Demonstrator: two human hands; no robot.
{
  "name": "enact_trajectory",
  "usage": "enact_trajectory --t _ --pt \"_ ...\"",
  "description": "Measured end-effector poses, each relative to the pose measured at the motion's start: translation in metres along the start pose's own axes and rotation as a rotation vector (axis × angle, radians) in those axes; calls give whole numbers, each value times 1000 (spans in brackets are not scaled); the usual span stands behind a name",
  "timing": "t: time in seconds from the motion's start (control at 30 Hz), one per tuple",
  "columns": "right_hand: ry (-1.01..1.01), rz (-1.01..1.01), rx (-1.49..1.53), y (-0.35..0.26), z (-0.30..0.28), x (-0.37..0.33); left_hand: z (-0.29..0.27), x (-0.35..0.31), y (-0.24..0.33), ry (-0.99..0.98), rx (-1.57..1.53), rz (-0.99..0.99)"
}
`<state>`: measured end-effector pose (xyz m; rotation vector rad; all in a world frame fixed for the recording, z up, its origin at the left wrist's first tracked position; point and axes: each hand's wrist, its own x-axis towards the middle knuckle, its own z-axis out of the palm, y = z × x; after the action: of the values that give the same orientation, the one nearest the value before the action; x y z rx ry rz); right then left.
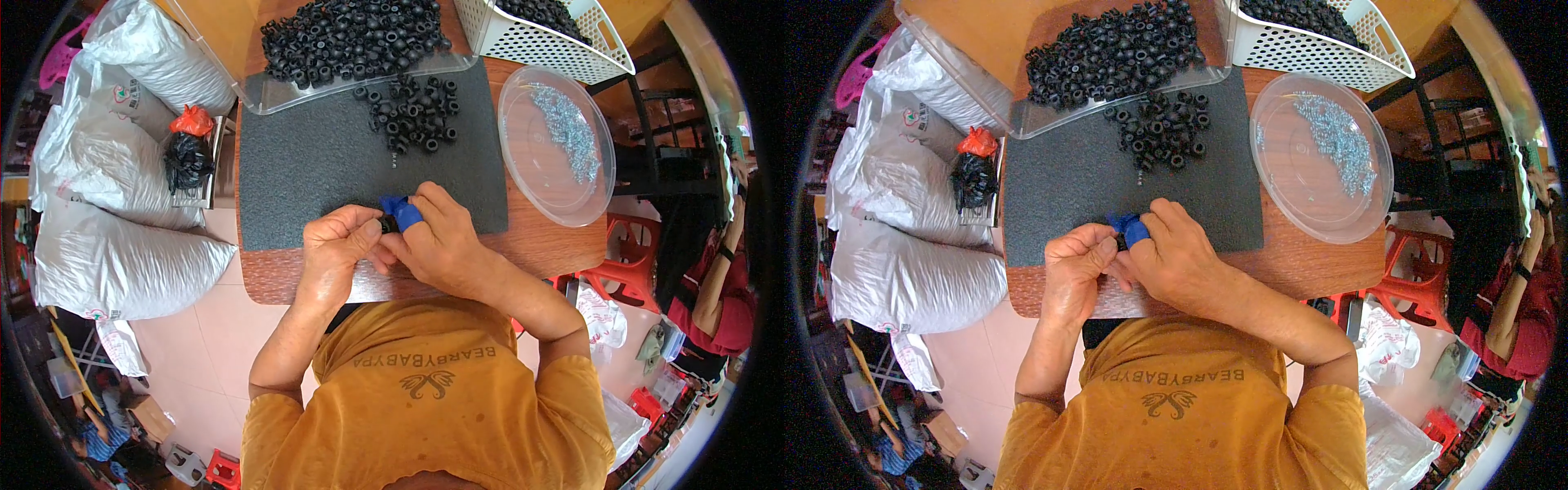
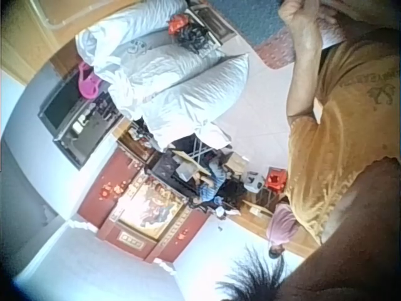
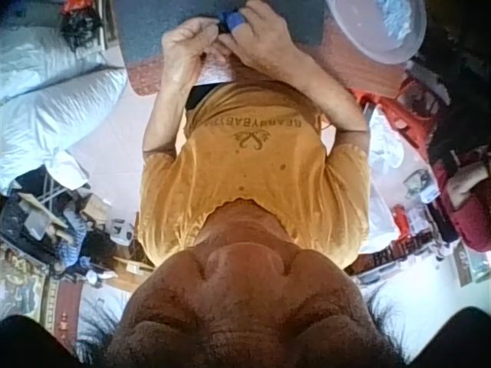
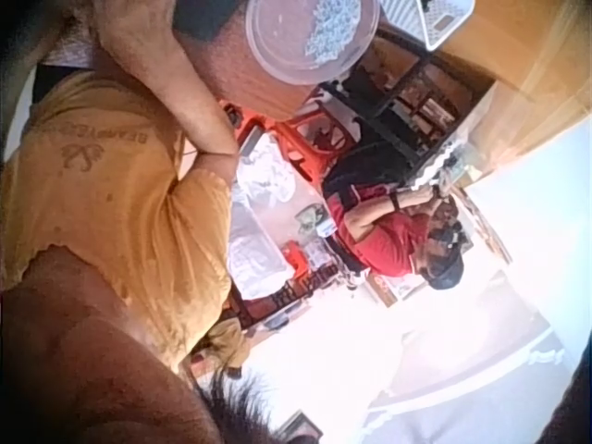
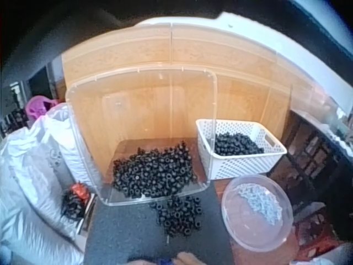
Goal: The person assembles small components by picking up metal pins from a plastic tray and inserting them into black plastic pieces by hand.
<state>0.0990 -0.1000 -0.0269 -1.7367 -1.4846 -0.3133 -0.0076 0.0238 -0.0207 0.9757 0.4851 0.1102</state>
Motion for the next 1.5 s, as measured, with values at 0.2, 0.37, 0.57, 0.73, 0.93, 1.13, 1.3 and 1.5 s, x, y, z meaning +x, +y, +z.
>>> enact_trajectory --t 0.2,0.37,0.57,0.73,0.93,1.13,1.3,1.5 --pt "-95 -101 -88 2 -6 6 6 -3 3 67 317 87" --pt "-116 -68 -95 2 -6 6 12 -3 8 96 319 121" --pt "-119 2 -20 2 -6 6 13 3 13 87 420 115" --pt "-85 125 91 -2 -6 9 7 8 6 133 95 60" --pt "-73 159 171 -3 -4 10 8 8 6 171 -32 76" --pt "12 57 -2 -5 5 5 14 6 9 154 -42 71" --pt "20 -14 -83 -4 5 6 11 5 8 130 -21 58" --pt "74 -19 -96 0 6 5 8 3 5 160 -96 22"
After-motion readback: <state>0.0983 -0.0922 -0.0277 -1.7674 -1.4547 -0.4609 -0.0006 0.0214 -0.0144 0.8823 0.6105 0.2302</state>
